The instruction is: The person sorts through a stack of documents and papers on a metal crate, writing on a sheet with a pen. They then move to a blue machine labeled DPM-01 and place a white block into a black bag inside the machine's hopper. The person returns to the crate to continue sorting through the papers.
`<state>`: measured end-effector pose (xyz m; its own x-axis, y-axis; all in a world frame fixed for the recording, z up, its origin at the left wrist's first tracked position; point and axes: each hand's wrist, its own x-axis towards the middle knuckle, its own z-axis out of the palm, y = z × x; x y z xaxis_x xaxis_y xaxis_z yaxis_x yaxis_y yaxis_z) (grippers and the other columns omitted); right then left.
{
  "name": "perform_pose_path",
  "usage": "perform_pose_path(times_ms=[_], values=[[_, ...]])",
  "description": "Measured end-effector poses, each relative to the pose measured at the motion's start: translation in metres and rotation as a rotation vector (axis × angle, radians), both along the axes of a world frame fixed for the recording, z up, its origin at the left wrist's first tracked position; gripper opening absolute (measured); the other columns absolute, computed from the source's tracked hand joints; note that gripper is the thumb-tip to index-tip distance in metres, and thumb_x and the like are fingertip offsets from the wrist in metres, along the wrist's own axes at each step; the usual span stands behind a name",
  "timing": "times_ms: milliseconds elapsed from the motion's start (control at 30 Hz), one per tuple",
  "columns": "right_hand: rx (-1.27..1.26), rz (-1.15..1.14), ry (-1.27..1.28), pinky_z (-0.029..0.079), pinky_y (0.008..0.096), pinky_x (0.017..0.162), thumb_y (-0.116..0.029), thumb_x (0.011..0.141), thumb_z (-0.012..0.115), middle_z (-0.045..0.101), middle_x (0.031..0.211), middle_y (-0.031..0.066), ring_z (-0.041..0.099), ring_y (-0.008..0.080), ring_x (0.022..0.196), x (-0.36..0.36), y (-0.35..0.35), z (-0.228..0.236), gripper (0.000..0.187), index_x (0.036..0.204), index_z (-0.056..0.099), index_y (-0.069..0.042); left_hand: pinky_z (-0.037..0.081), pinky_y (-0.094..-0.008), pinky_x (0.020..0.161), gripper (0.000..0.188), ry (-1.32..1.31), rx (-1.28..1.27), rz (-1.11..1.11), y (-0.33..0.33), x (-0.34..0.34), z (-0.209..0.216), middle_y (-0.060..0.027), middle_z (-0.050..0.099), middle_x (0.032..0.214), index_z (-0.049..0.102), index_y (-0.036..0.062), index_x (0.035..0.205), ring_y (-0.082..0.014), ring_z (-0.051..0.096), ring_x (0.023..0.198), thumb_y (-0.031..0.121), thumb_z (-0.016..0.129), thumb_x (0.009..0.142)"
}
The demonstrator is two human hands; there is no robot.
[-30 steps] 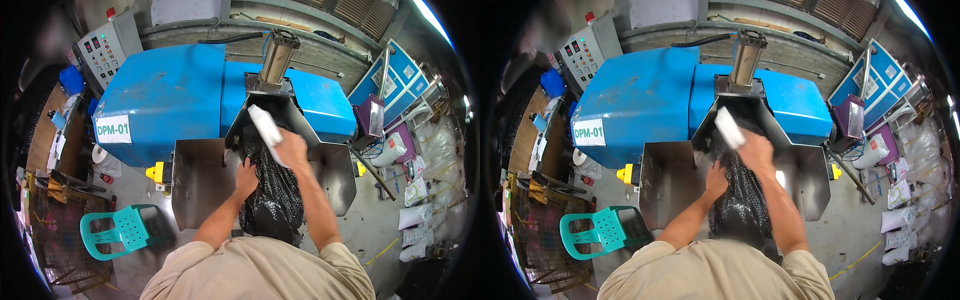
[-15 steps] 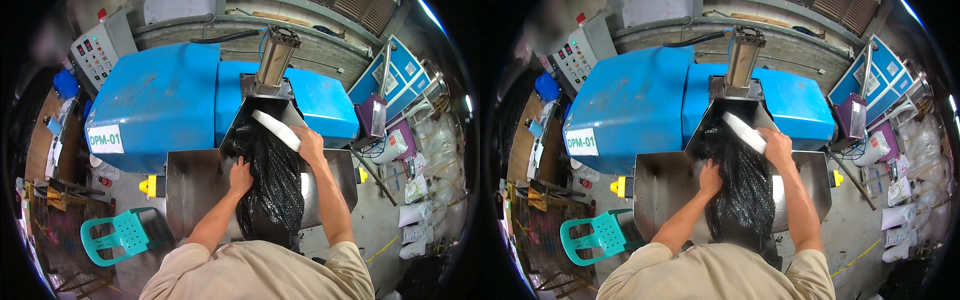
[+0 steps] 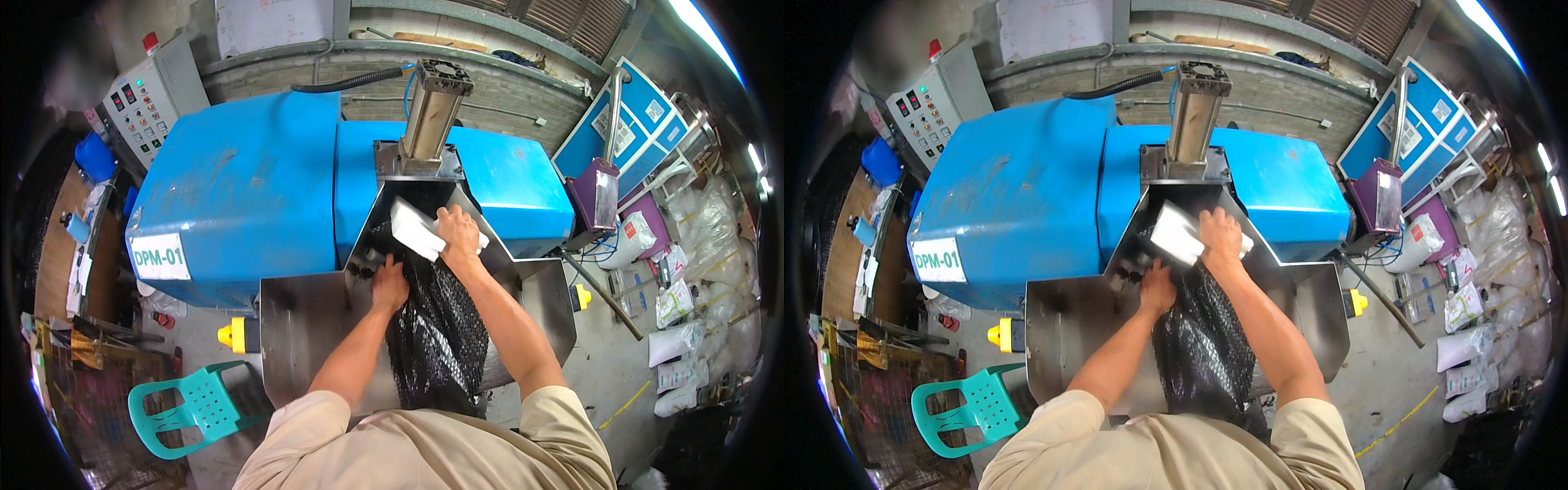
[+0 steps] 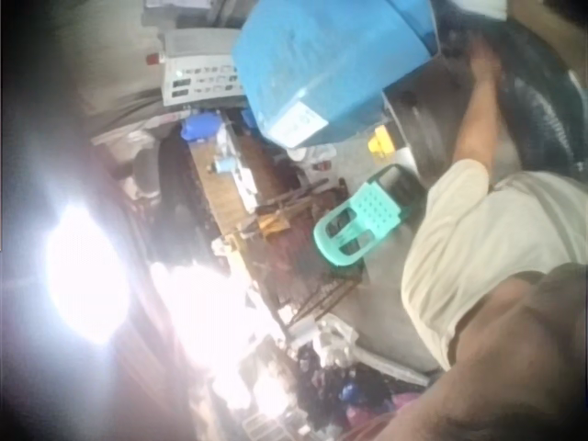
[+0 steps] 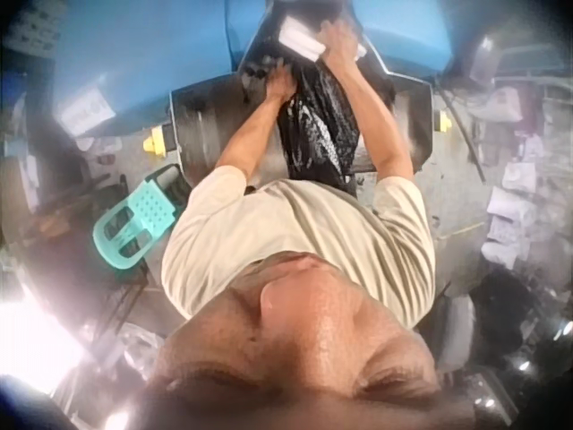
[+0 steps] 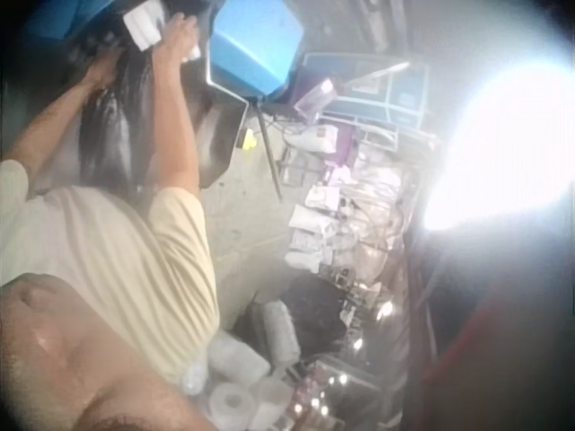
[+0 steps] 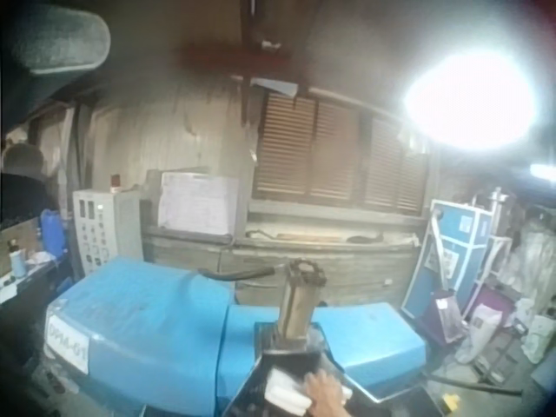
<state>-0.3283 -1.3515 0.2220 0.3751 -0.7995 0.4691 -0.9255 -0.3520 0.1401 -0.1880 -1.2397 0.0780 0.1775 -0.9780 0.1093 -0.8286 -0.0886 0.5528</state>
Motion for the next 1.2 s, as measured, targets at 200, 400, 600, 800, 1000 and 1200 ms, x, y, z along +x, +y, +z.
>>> perform_pose_path(times_ms=[200,400,600,800,1000,1200], values=[[0.041,0.015,-0.374,0.062,0.0480,0.082,-0.011,0.092,0.068,0.074,0.109,0.0145,0.076,0.0362,0.099,-0.072,0.042,-0.026,0.021,0.111,0.075,-0.011,0.034,-0.0643,0.122,0.060,0.171,0.241,-0.004,0.027,0.029,0.052,-0.0226,0.031,0.172,0.064,0.0153,0.152,-0.0488,0.033,0.154,0.029,0.078,0.095],[0.340,-0.061,-0.968,0.060,0.0421,0.088,-0.012,0.092,0.082,0.082,0.103,0.0204,0.080,0.0342,0.096,-0.107,0.148,0.087,0.032,0.121,0.077,-0.001,0.052,-0.0462,0.109,0.063,0.688,-0.134,0.005,0.108,-0.008,0.105,-0.0143,0.063,0.144,0.063,0.0033,0.145,-0.0343,0.065,0.124,0.042,0.080,0.097],[0.856,0.018,-1.681,0.056,0.0414,0.099,-0.004,0.088,0.087,0.068,0.139,0.0173,0.068,0.0255,0.124,-0.104,0.255,0.026,0.067,0.146,0.055,0.007,0.058,-0.0468,0.105,0.056,1.855,0.258,0.061,0.142,-0.053,0.120,-0.0134,0.070,0.136,0.057,0.0031,0.147,-0.0274,0.069,0.122,0.030,0.077,0.103],[1.207,0.329,-2.068,0.052,0.0585,0.112,-0.042,0.112,0.049,0.053,0.160,0.0249,0.060,0.0396,0.141,-0.147,0.277,0.034,0.069,0.167,0.033,-0.002,0.062,-0.0395,0.094,0.055,1.569,0.064,0.186,0.174,0.002,0.117,-0.0181,0.072,0.129,0.055,-0.0047,0.146,-0.0261,0.074,0.109,0.013,0.077,0.099],[1.469,0.095,-1.689,0.045,0.0406,0.118,-0.010,0.101,0.070,0.053,0.160,0.0209,0.057,0.0286,0.142,-0.087,0.256,0.016,0.085,0.171,0.024,0.002,0.059,-0.0329,0.094,0.067,1.471,0.049,0.297,0.184,0.032,0.087,-0.0120,0.074,0.135,0.051,0.0024,0.162,-0.0202,0.074,0.109,0.013,0.075,0.100],[1.190,-0.091,-1.620,0.039,0.0445,0.123,-0.004,0.098,0.065,0.049,0.164,0.0252,0.054,0.0348,0.146,-0.045,0.175,0.020,0.083,0.171,0.025,0.004,0.059,-0.0304,0.083,0.044,1.422,-0.033,0.355,0.090,0.035,0.017,-0.0097,0.078,0.116,0.069,0.0011,0.142,-0.0155,0.073,0.095,0.013,0.073,0.101]])
